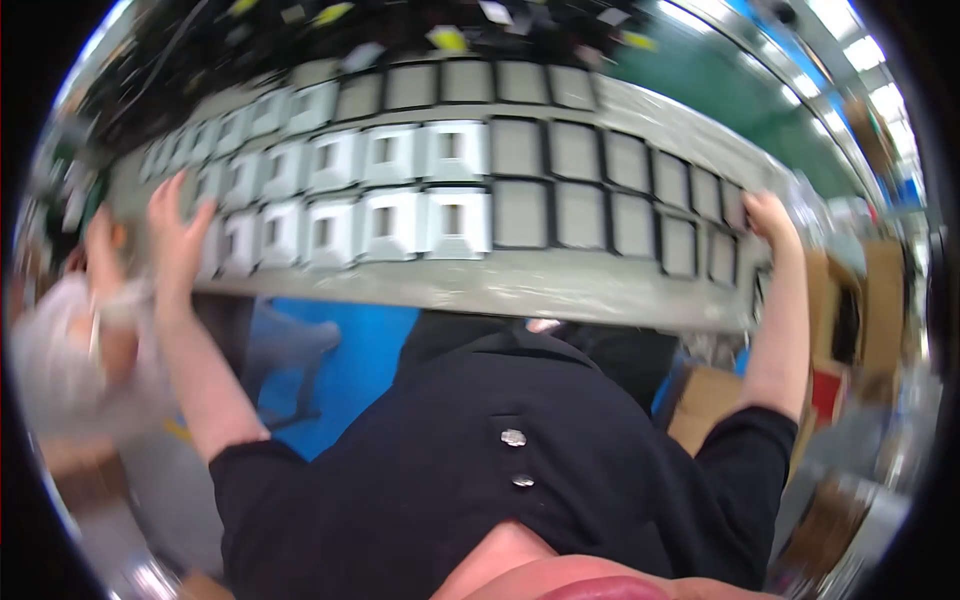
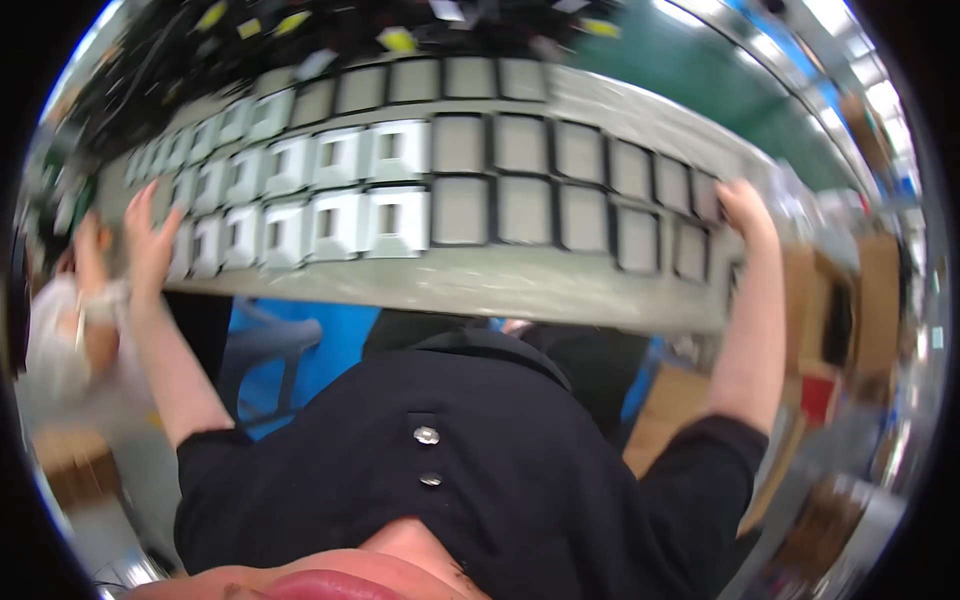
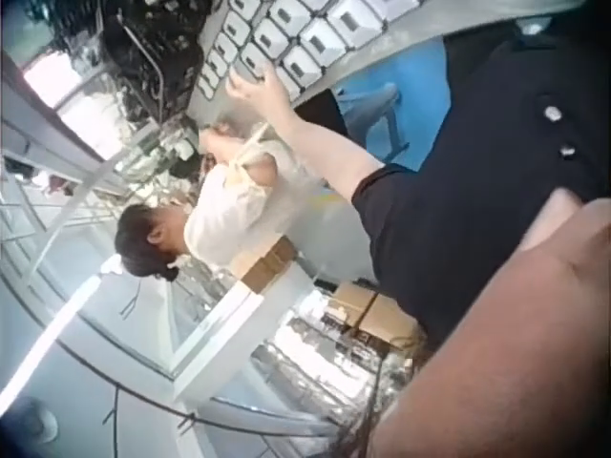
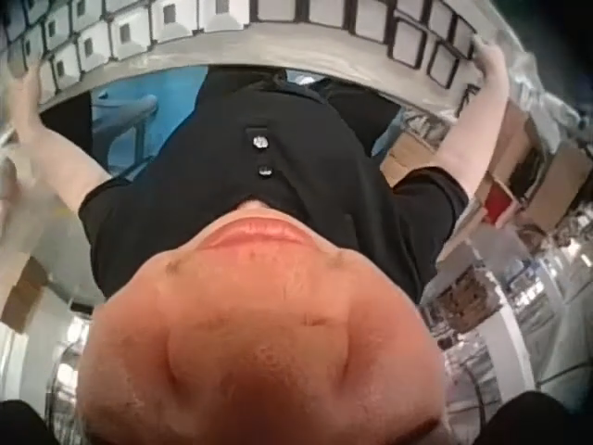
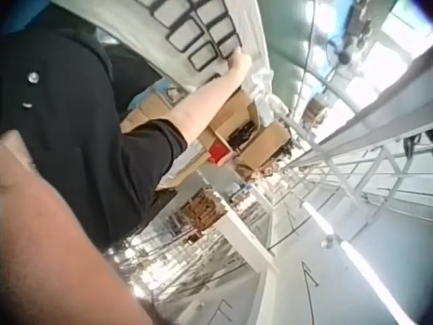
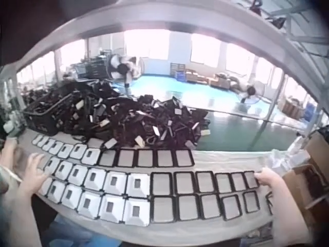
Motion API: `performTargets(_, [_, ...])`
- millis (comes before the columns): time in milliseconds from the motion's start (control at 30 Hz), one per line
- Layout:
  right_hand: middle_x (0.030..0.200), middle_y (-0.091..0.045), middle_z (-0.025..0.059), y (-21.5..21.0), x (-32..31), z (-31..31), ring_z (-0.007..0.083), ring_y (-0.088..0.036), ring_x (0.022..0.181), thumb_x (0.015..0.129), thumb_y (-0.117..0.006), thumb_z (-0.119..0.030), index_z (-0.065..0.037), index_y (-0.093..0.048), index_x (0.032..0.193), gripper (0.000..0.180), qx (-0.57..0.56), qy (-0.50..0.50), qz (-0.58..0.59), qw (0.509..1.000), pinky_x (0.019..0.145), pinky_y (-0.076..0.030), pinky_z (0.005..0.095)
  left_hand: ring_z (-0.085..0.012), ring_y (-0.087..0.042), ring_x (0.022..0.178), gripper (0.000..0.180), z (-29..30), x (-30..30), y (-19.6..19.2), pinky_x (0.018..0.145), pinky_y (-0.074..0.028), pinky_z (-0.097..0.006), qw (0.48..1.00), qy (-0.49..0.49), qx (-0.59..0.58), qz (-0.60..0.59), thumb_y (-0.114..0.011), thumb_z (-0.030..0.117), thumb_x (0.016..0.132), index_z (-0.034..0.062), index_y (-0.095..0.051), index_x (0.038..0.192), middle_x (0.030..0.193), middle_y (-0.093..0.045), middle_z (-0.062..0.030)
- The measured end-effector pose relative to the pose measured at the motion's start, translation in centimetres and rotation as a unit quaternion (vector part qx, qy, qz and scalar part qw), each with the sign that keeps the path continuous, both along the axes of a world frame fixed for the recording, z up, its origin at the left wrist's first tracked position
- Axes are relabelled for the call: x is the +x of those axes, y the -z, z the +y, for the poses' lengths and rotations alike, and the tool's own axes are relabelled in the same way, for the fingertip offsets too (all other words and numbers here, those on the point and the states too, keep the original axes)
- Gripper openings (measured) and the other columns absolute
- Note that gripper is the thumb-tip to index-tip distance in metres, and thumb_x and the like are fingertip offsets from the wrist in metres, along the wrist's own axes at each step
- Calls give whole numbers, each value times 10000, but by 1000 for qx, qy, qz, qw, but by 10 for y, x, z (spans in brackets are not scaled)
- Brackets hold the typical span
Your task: Assembling glass panels into plastic frames on a production line.
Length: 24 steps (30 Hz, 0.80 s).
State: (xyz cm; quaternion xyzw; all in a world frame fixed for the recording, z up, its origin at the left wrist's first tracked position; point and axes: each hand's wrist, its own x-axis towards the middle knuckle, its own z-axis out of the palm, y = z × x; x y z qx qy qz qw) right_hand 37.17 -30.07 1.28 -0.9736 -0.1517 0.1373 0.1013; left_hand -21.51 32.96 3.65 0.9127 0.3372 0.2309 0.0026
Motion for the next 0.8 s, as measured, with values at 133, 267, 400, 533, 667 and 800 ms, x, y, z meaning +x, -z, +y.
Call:
performTargets(133, [514, -468, 17, 28, 34, -46, 133, -423, 367, 916, -543, -329, -40, -600, 764, 331, 106, 60, 45, 992, 350, -313, 294, -360, -389, 1336, 623, -13, 16, -4, 1103, -343, -430, 998, -38, -48, -30, -686, 357, 849, 89, -483, 1373, 1429, -388, -222])
performTargets(267, [681, -559, 18, 36, 52, -39, 97, -437, 419, 924, -564, -351, -48, -632, 980, 316, 151, 89, 95, 980, 362, -313, 242, -364, -409, 1329, 649, -19, 10, -8, 1094, -359, -419, 989, -106, -104, -8, -626, 419, 889, 63, -441, 1399, 1450, -388, -203])
performTargets(400, [713, -586, 3, 12, 18, 2, 89, -461, 447, 934, -557, -349, -63, -630, 1046, 316, 136, 93, 102, 981, 396, -328, 218, -336, -383, 1363, 669, 8, 2, 4, 1111, -339, -408, 976, -156, -154, 17, -557, 470, 911, 68, -412, 1426, 1484, -366, -191])
performTargets(533, [724, -592, -26, 1, 2, 17, 72, -490, 495, 938, -552, -364, -78, -632, 1078, 328, 129, 92, 113, 981, 410, -323, 211, -332, -365, 1378, 705, 39, 7, 14, 1128, -314, -398, 968, -175, -179, 31, -493, 508, 917, 49, -393, 1442, 1485, -379, -208])
performTargets(667, [721, -576, -50, -12, -17, 32, 51, -507, 544, 941, -549, -386, -94, -623, 1140, 361, 150, 91, 119, 977, 422, -288, 205, -340, -357, 1386, 739, 70, 4, 25, 1140, -296, -396, 960, -199, -196, 32, -473, 529, 915, 29, -377, 1452, 1479, -391, -222])
performTargets(800, [765, -571, -58, -30, -40, 52, 34, -515, 598, 946, -546, -393, -112, -554, 1293, 447, 143, 91, 146, 975, 462, -283, 192, -350, -369, 1380, 759, 87, 1, 33, 1141, -297, -400, 955, -205, -211, 25, -474, 526, 913, 14, -355, 1461, 1477, -398, -230])
